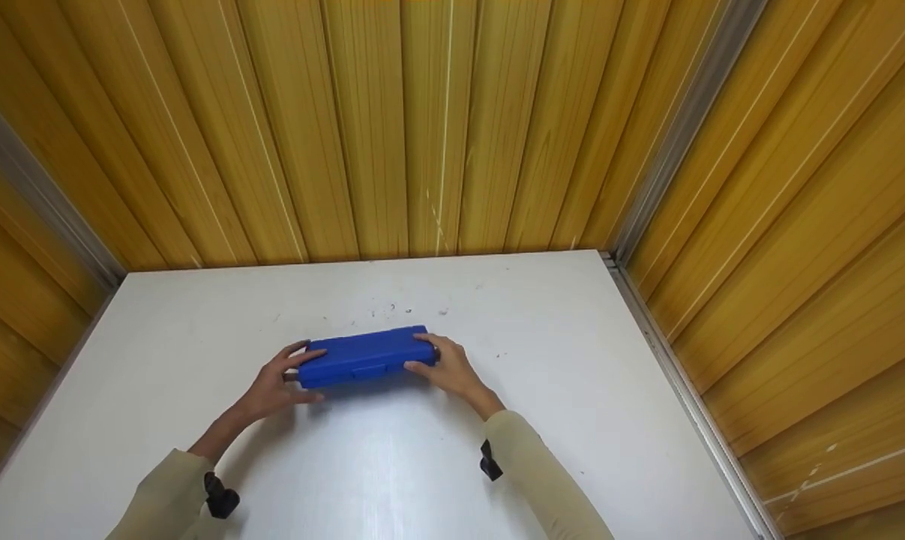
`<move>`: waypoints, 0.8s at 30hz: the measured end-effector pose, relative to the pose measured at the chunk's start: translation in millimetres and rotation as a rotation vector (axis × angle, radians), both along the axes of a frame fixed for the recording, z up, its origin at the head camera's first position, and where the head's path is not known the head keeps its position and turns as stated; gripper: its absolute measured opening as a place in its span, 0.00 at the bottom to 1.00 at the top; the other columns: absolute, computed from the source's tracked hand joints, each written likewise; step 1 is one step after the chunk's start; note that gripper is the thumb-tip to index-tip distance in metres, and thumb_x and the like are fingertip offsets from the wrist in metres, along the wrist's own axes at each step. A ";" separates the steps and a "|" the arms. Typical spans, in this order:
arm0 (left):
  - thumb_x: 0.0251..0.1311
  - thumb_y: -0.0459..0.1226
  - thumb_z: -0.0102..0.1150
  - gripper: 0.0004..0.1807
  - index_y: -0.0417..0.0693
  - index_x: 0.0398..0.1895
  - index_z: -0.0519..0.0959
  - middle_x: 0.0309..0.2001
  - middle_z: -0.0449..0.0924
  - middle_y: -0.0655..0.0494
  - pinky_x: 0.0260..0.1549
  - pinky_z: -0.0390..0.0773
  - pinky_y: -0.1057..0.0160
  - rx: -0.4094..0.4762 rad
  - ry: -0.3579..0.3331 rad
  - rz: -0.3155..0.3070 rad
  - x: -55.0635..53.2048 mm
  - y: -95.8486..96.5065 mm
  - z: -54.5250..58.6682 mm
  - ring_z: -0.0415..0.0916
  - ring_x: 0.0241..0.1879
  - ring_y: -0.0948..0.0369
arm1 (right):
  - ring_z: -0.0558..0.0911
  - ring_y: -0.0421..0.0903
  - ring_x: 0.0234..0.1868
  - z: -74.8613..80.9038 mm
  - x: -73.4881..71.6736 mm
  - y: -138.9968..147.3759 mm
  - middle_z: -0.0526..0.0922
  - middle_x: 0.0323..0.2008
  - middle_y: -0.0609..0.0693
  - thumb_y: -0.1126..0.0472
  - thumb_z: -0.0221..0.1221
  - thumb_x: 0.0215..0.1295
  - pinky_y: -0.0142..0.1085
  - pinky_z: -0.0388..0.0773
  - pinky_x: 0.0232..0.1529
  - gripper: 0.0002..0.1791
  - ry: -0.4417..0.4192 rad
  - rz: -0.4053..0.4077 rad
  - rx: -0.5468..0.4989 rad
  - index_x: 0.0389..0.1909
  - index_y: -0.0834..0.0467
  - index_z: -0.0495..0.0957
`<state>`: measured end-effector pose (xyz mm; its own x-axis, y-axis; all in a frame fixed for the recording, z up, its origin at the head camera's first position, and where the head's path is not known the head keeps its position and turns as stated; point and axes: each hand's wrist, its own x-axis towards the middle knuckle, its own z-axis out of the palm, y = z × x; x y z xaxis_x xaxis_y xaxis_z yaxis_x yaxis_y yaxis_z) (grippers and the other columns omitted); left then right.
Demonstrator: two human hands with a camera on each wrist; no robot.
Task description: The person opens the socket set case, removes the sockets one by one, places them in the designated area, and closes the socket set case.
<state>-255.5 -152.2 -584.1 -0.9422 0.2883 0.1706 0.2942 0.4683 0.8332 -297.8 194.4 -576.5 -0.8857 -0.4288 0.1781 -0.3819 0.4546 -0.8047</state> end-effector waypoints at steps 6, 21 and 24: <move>0.45 0.21 0.76 0.35 0.45 0.62 0.82 0.64 0.76 0.34 0.49 0.84 0.43 -0.154 0.152 0.075 -5.6 8.0 1.7 0.80 0.56 0.37 | 0.77 0.67 0.66 10.5 -3.8 2.1 0.73 0.68 0.72 0.55 0.65 0.70 0.58 0.79 0.61 0.30 0.008 0.031 0.051 0.67 0.66 0.72; 0.46 0.25 0.79 0.35 0.42 0.62 0.81 0.61 0.79 0.35 0.49 0.85 0.43 -0.106 0.089 0.017 -15.2 0.8 9.3 0.83 0.52 0.41 | 0.82 0.44 0.32 42.0 27.1 -32.1 0.86 0.31 0.50 0.58 0.68 0.67 0.35 0.81 0.34 0.07 0.285 -0.183 0.002 0.33 0.58 0.86; 0.46 0.26 0.79 0.35 0.43 0.62 0.81 0.61 0.79 0.36 0.50 0.85 0.45 -0.122 0.080 0.023 -16.0 2.4 8.9 0.83 0.52 0.42 | 0.85 0.48 0.32 37.1 33.2 -40.3 0.88 0.32 0.54 0.57 0.66 0.69 0.31 0.82 0.34 0.09 0.152 -0.102 -0.074 0.39 0.60 0.86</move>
<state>-271.5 -149.8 -575.2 -0.9336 0.2897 0.2107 0.3454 0.5725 0.7436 -264.6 154.1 -539.4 -0.8845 -0.3185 0.3409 -0.4564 0.4390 -0.7740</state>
